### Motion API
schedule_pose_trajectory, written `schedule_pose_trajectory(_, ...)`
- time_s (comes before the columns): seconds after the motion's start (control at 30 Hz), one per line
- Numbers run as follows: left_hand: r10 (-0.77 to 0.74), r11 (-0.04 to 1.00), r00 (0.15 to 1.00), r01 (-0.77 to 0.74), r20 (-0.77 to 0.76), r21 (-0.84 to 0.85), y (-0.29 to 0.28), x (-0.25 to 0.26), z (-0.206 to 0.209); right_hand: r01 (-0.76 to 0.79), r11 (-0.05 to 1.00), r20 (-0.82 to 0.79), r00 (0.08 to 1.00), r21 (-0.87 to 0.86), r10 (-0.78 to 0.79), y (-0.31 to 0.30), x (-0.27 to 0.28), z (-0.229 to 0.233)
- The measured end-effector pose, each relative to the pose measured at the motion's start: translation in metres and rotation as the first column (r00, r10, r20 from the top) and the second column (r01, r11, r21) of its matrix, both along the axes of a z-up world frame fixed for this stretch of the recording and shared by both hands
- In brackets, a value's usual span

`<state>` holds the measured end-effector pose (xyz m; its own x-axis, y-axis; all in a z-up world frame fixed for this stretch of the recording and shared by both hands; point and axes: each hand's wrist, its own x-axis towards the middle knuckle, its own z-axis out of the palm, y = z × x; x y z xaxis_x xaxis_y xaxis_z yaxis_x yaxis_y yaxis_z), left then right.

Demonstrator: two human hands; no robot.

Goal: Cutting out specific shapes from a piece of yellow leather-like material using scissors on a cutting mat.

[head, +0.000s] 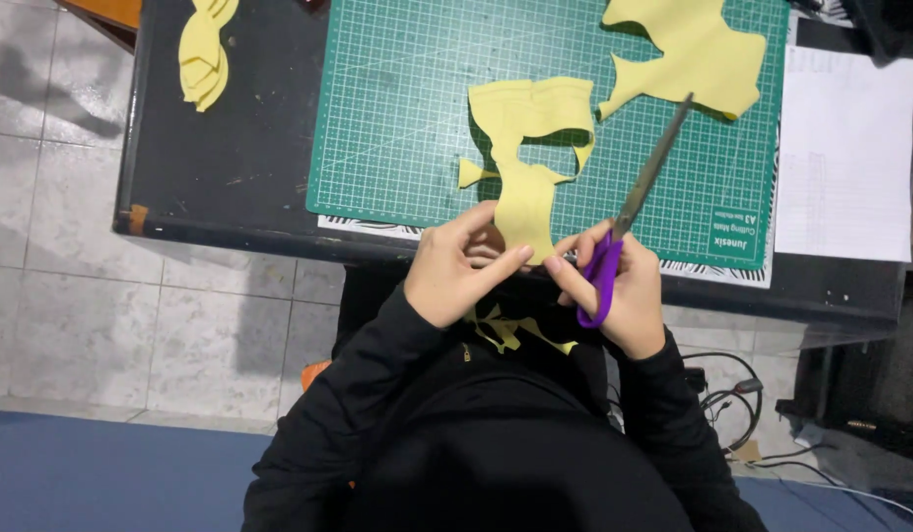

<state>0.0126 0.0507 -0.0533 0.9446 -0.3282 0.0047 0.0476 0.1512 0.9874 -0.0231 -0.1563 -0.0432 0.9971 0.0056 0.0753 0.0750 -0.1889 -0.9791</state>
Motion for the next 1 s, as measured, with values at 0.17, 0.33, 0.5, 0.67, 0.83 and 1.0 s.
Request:
schedule_pose_trajectory(0.17,-0.021,1.0,0.999,0.021,0.025,0.021,0.001,0.002,0.003,-0.008,1.0,0.009,1.0,0.006,0.008,0.001,0.003,-0.002)
schedule_pose_trajectory(0.33,-0.042,0.999,0.999,0.042,0.007,0.017,0.002,0.004,-0.003,-0.031,1.0,-0.015,0.999,-0.003,0.031,0.002,0.006,-0.002)
schedule_pose_trajectory(0.5,-0.026,0.982,0.994,0.005,0.109,0.19,0.02,0.014,0.012,-0.034,0.999,-0.011,0.999,-0.042,0.034,-0.005,0.012,-0.008)
schedule_pose_trajectory(0.67,0.117,0.585,0.747,-0.585,0.655,0.562,0.102,0.08,0.048,-0.011,0.989,0.025,1.0,-0.144,0.015,-0.023,0.017,-0.011)
schedule_pose_trajectory(0.83,0.027,0.443,0.443,-0.809,0.896,0.387,0.155,0.141,0.051,-0.023,0.993,0.112,0.993,-0.115,0.036,-0.035,0.022,-0.027)
schedule_pose_trajectory(1.0,-0.013,0.483,0.505,-0.753,0.863,0.448,0.163,0.159,0.056,-0.006,0.985,0.131,0.991,-0.173,0.029,-0.034,0.021,-0.029)
